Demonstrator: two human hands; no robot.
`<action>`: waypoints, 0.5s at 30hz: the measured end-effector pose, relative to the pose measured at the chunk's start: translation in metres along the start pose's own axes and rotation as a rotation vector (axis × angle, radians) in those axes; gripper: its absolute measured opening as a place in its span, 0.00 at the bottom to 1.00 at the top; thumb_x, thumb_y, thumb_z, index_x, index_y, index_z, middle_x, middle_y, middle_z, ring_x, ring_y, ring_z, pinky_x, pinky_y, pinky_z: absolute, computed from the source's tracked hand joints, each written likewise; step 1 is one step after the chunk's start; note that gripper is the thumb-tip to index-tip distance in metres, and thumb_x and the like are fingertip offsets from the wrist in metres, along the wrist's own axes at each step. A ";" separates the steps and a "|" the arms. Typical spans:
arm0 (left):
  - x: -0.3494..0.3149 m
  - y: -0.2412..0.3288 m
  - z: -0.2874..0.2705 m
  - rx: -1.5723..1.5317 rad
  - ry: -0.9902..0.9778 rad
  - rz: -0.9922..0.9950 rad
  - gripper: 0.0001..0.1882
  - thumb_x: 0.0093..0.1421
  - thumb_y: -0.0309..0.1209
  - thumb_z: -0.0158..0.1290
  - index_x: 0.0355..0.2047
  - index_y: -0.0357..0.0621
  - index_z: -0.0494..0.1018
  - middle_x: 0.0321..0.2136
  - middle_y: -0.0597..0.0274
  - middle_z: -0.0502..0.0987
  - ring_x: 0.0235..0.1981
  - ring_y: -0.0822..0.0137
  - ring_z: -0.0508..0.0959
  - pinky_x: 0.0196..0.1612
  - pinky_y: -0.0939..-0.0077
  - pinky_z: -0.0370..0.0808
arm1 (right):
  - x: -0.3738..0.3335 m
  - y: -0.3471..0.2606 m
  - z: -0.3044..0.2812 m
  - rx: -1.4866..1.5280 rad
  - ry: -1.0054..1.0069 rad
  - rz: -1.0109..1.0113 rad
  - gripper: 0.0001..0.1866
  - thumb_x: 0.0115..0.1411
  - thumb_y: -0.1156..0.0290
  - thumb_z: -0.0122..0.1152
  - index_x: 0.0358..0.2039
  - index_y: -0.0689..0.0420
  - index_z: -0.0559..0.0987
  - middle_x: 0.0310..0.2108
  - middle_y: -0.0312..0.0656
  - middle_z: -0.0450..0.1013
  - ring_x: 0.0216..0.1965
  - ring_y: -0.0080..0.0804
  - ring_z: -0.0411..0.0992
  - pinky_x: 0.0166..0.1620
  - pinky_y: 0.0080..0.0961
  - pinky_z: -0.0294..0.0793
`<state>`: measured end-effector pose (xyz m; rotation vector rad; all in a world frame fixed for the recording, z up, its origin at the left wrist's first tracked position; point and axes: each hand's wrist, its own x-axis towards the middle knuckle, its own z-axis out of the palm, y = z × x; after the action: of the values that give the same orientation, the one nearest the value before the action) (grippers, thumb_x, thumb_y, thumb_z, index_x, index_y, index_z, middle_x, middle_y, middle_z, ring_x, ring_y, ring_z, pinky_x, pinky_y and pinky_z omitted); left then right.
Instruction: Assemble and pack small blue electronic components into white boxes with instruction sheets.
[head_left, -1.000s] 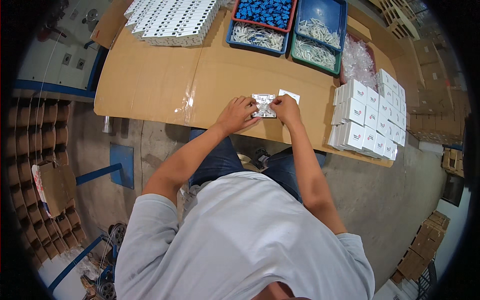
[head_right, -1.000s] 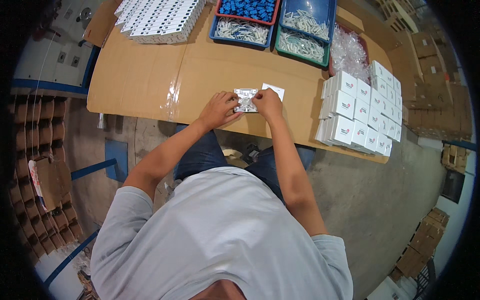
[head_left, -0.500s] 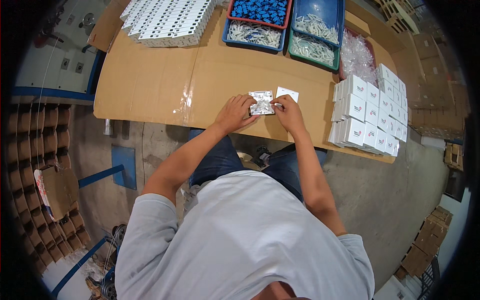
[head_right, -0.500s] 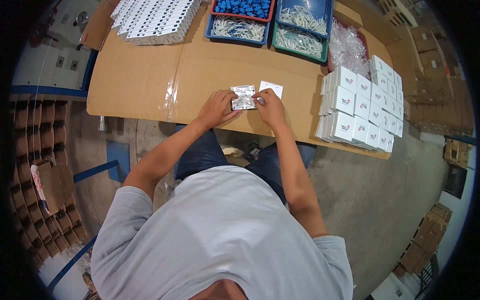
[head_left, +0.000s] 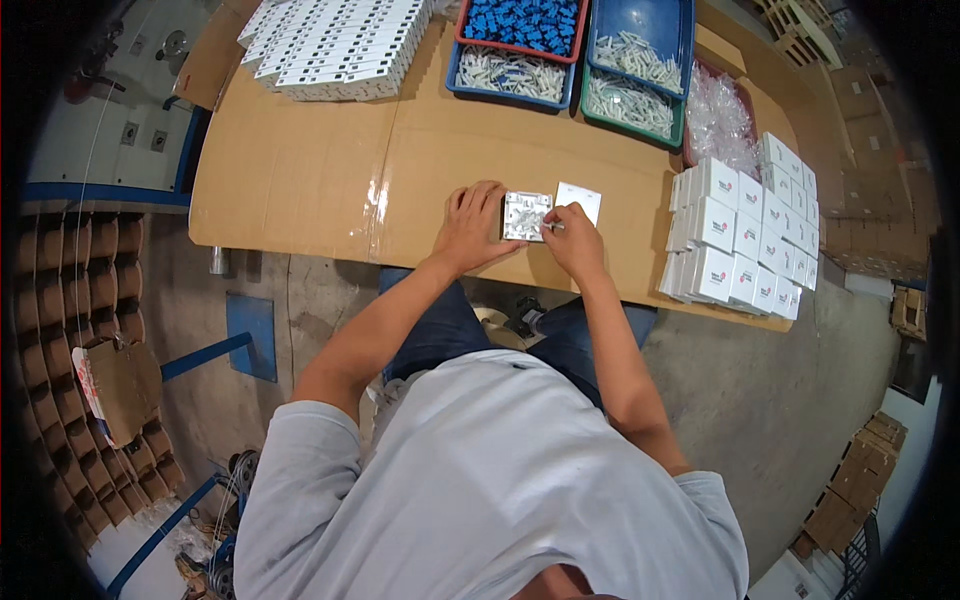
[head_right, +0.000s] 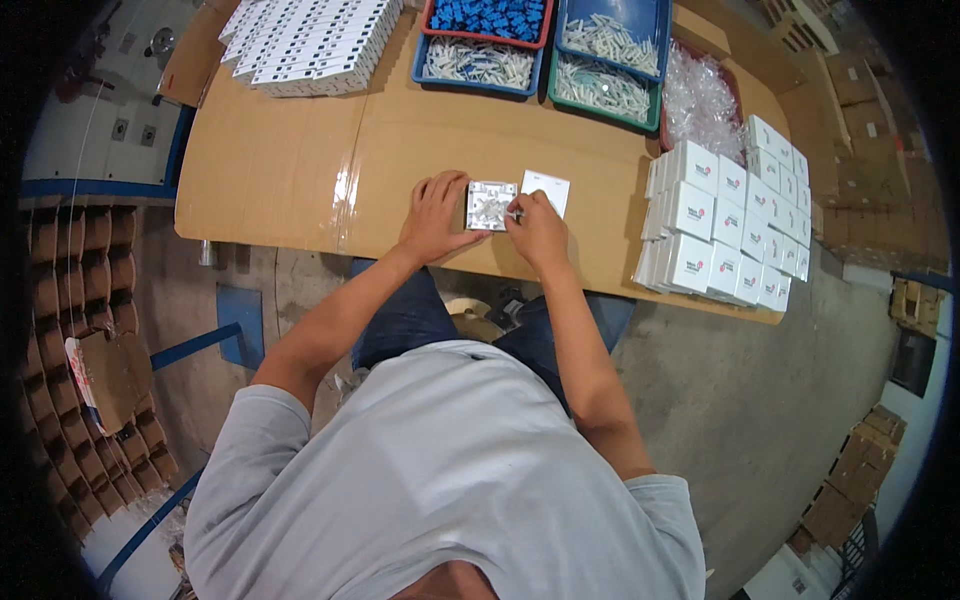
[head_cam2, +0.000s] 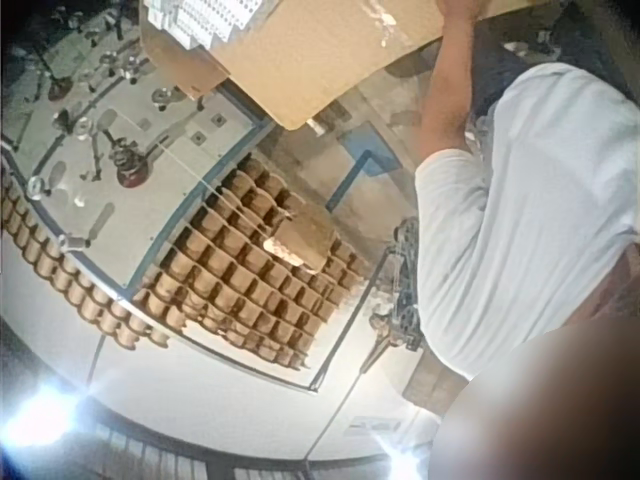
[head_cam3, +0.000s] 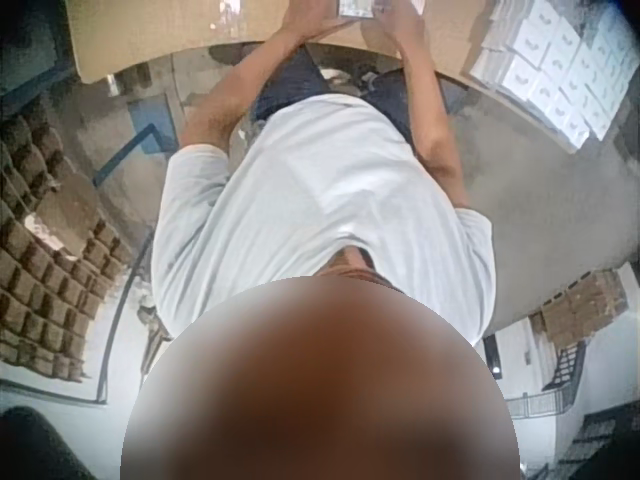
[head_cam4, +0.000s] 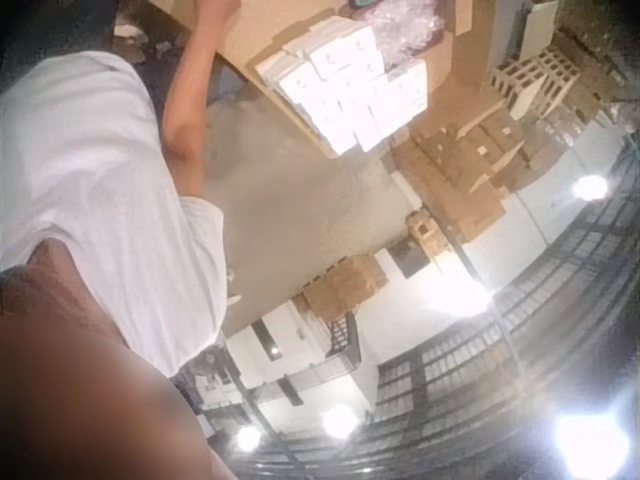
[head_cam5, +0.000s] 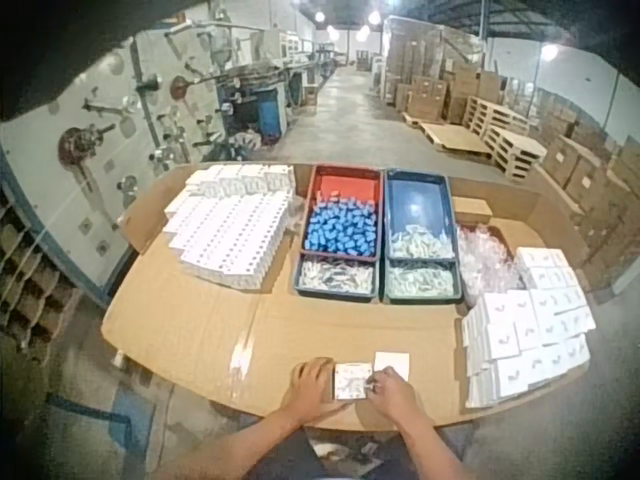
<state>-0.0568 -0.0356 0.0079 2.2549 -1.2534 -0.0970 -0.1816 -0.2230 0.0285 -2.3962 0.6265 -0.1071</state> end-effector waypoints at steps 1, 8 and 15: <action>0.000 -0.001 0.001 0.023 0.000 0.015 0.50 0.49 0.60 0.64 0.63 0.40 0.63 0.61 0.51 0.65 0.67 0.55 0.61 0.68 0.51 0.54 | 0.000 -0.001 0.001 -0.011 -0.010 0.034 0.09 0.55 0.67 0.70 0.35 0.55 0.82 0.38 0.44 0.75 0.40 0.46 0.77 0.42 0.39 0.77; 0.003 0.002 -0.003 -0.002 -0.010 -0.003 0.50 0.49 0.58 0.65 0.64 0.40 0.63 0.62 0.48 0.64 0.69 0.51 0.59 0.70 0.47 0.52 | 0.012 0.006 -0.010 0.002 -0.117 0.042 0.10 0.55 0.66 0.69 0.38 0.53 0.84 0.39 0.45 0.76 0.42 0.45 0.78 0.42 0.40 0.78; 0.007 0.002 -0.008 0.026 -0.076 -0.045 0.52 0.51 0.63 0.61 0.65 0.39 0.60 0.65 0.48 0.61 0.72 0.52 0.54 0.72 0.43 0.47 | 0.105 -0.027 -0.067 0.170 -0.023 0.040 0.12 0.60 0.63 0.65 0.39 0.58 0.84 0.34 0.48 0.81 0.37 0.46 0.80 0.41 0.37 0.77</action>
<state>-0.0516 -0.0389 0.0173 2.3217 -1.2499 -0.1851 -0.0932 -0.2917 0.0890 -2.2177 0.6282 -0.1108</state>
